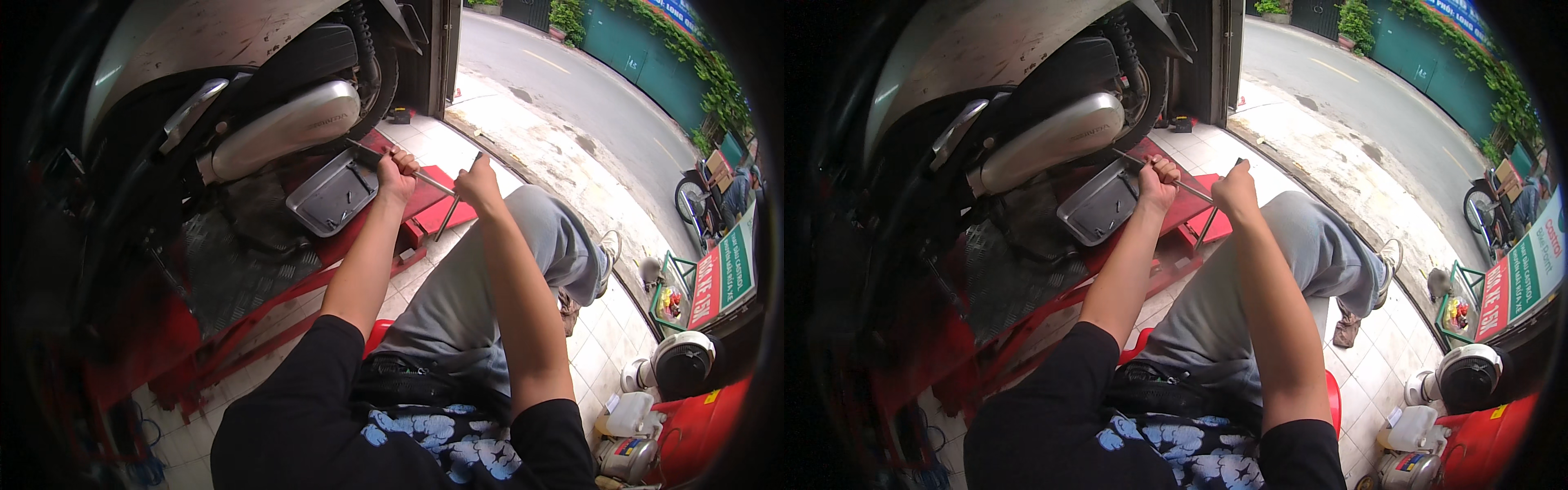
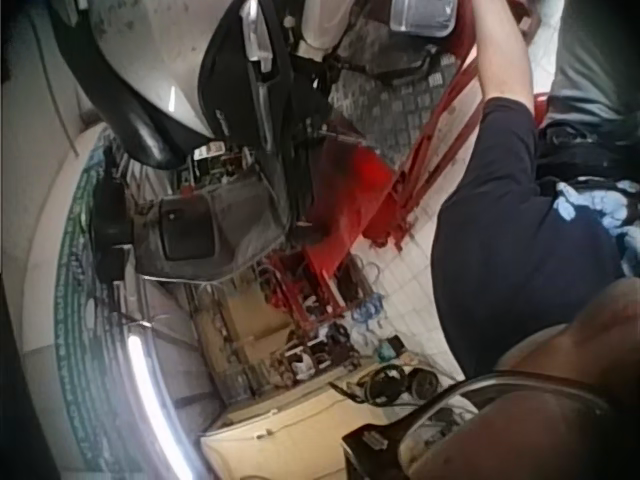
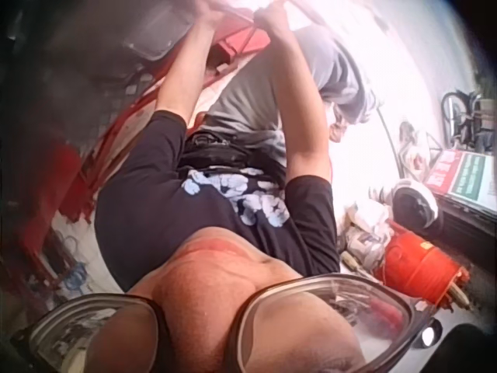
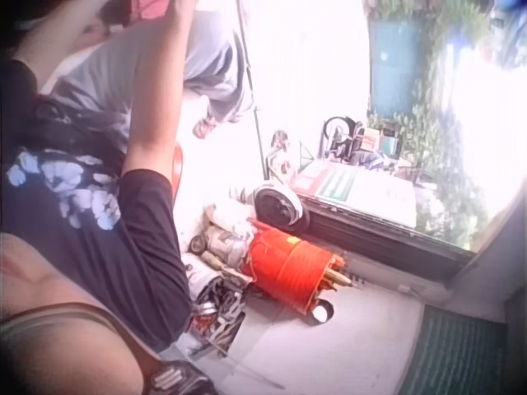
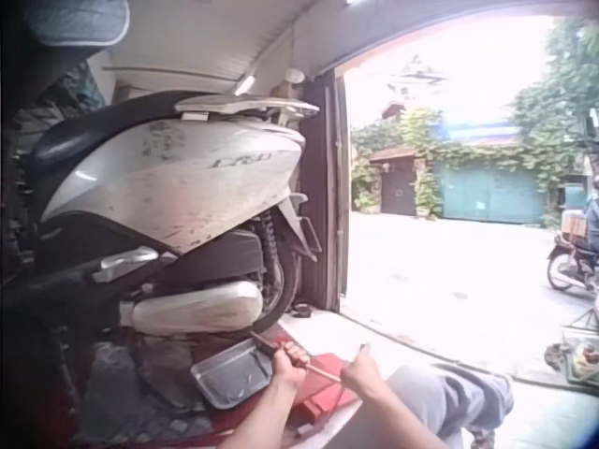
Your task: The person uses a T-handle wrench to unscrew bolts from the engine casing of a motorcycle while holding a metal tray below to catch parts.
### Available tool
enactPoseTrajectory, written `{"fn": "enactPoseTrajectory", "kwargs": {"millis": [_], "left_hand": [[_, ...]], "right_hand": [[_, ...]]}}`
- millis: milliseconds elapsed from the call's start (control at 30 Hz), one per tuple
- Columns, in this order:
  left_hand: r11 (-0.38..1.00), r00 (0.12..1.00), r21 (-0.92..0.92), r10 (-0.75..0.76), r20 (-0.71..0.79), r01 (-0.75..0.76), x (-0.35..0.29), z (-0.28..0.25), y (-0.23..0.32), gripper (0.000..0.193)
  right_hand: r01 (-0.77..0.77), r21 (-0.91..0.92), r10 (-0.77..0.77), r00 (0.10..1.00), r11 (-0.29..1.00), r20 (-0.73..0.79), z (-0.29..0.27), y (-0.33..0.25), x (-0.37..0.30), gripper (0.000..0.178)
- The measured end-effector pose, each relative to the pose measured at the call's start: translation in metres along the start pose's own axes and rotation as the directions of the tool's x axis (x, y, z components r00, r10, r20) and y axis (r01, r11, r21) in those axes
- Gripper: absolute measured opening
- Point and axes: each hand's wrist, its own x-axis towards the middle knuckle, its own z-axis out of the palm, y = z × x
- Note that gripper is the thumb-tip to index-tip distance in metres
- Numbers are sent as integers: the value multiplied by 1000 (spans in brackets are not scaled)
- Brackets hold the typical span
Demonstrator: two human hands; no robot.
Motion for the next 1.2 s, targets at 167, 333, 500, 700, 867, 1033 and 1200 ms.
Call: {"fn": "enactPoseTrajectory", "kwargs": {"millis": [167,333,500,700,867,1033,1200], "left_hand": [[999,999,-27,-43,-8,43,-5,9,6,36],[999,998,-3,-49,39,49,0,11,7,33],[993,992,-56,-104,71,108,3,11,9,32],[981,988,-125,-143,59,150,8,13,26,32],[983,987,-104,-149,52,154,-2,8,30,33],[978,983,-106,-172,61,178,-6,15,39,30],[962,974,-158,-209,86,221,-9,20,35,28]], "right_hand": [[-9,80,6,1000,997,28,-6,-7,-5,34],[91,80,-87,995,993,-46,-8,-8,-10,34],[161,175,-149,986,971,-78,-14,-12,-17,34],[194,416,-214,977,888,2,-18,-26,-32,34],[175,449,-214,976,876,36,-15,-24,-28,32],[245,489,-296,955,837,29,-15,-32,-36,31],[342,458,-360,932,821,-50,-18,-32,-36,26]]}}
